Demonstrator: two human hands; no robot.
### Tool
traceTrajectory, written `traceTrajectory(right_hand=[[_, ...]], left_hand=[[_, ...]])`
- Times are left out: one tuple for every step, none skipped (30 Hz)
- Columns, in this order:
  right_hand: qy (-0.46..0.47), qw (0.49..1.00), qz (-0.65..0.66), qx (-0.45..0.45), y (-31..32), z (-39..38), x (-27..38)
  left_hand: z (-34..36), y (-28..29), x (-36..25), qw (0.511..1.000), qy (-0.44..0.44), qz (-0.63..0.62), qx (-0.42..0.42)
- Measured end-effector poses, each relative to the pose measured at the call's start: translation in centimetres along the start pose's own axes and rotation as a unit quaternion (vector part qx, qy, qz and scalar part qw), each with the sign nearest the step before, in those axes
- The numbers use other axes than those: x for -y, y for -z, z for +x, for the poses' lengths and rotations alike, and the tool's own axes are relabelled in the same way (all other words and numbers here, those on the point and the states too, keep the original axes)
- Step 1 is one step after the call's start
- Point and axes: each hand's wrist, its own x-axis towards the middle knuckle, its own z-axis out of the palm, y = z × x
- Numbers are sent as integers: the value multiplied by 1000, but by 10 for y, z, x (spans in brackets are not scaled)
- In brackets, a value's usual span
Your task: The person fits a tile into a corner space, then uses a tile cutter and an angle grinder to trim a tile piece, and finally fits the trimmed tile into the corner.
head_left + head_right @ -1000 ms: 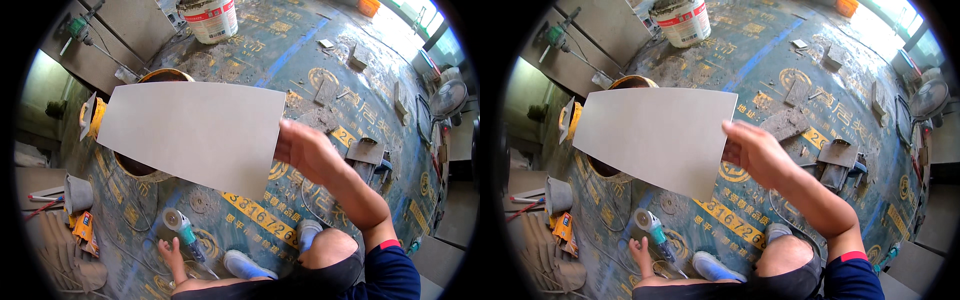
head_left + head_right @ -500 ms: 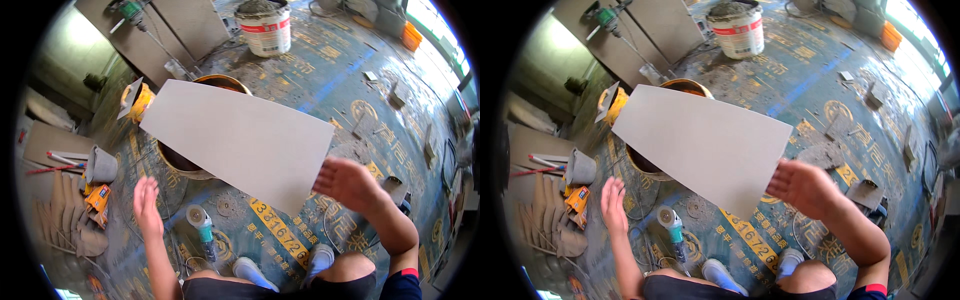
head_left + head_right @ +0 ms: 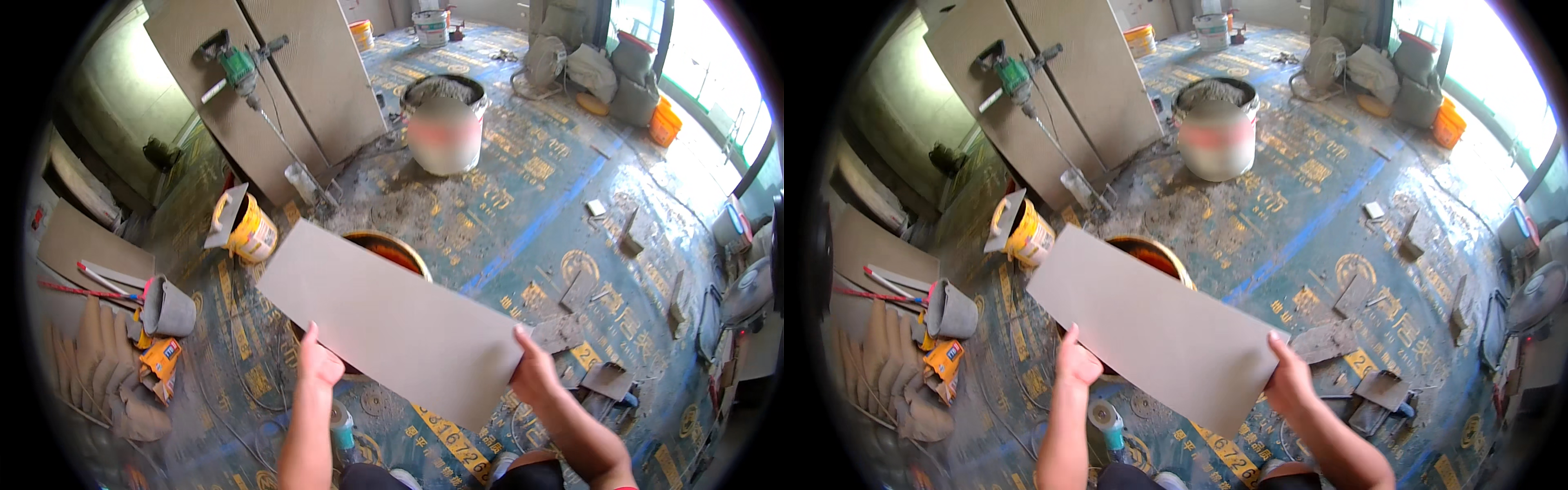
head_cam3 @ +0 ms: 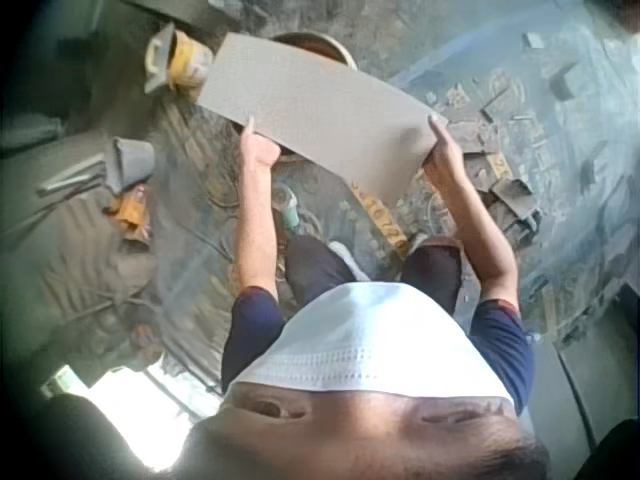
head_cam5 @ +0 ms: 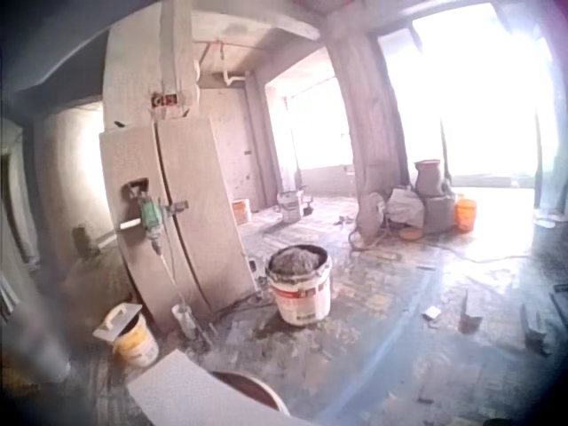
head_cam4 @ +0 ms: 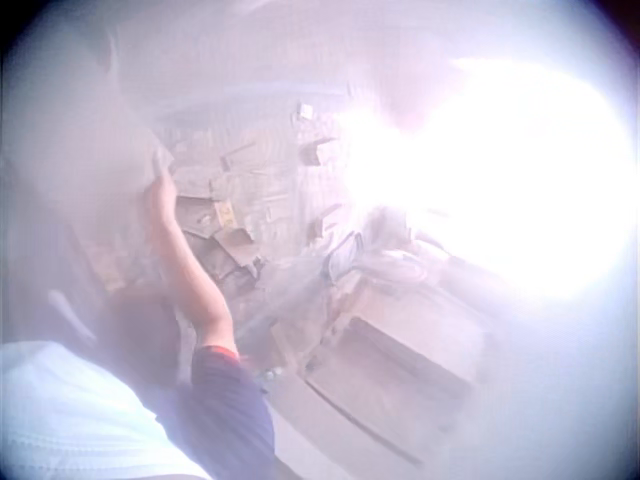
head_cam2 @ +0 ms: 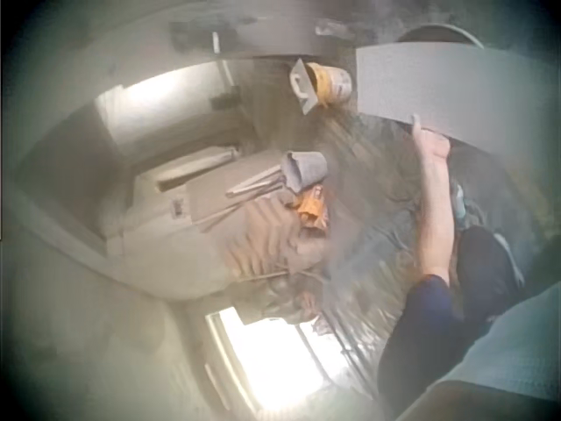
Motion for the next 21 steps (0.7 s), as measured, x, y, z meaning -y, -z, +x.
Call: traceTrajectory(right_hand=[[-29,999,28,-22,-4,7,-5],[43,994,4,-98,-2,15,-15],[97,985,-41,-135,7,20,-21],[113,977,-50,-174,-9,4,-26],[133,969,-55,-203,-35,-10,-24],[134,968,-50,-206,-48,-32,-12],[175,964,-51,-193,-61,-66,8],[213,960,-49,-175,-76,-101,29],[220,956,-47,-187,-82,-133,54],[231,951,-79,-190,-93,-166,79],[241,945,-109,-191,-104,-200,102],[259,936,-174,-164,-108,-233,120],[270,927,-233,-119,-120,-265,135],[242,903,-345,-81,-134,-295,157],[209,866,-452,-44,-145,-321,176],[289,820,-494,1,-153,-337,179],[365,765,-527,51,-168,-352,179],[323,855,-385,125,-209,-380,225],[351,747,-547,143,-212,-388,241],[359,723,-575,130,-220,-398,261],[365,699,-603,117,-229,-408,279]], left_hand=[[17,4,8,1000,24,2,-8],[19,-7,17,999,36,0,-1],[15,-22,23,997,44,12,-64],[6,-27,14,990,36,29,-133],[-7,-19,-2,991,16,39,-124],[-32,-35,-10,990,38,31,-136],[-56,-55,-11,983,60,48,-165],[-72,-53,-13,990,72,-26,-116],[-98,-83,-11,987,88,-55,-124],[-125,-108,-13,990,87,-49,-101],[-138,-110,-12,974,121,-113,-153],[-162,-130,-8,977,140,-140,-83],[-176,-114,-9,979,118,-163,19],[-191,-138,-9,978,135,-150,-60],[-207,-160,-6,969,153,-136,-138],[-205,-142,1,948,174,-218,151],[-198,-111,6,844,176,-273,426],[-201,-119,13,849,258,-323,328],[-214,-125,26,883,218,-335,244],[-220,-155,29,878,226,-339,251],[-224,-184,28,871,217,-348,271]])
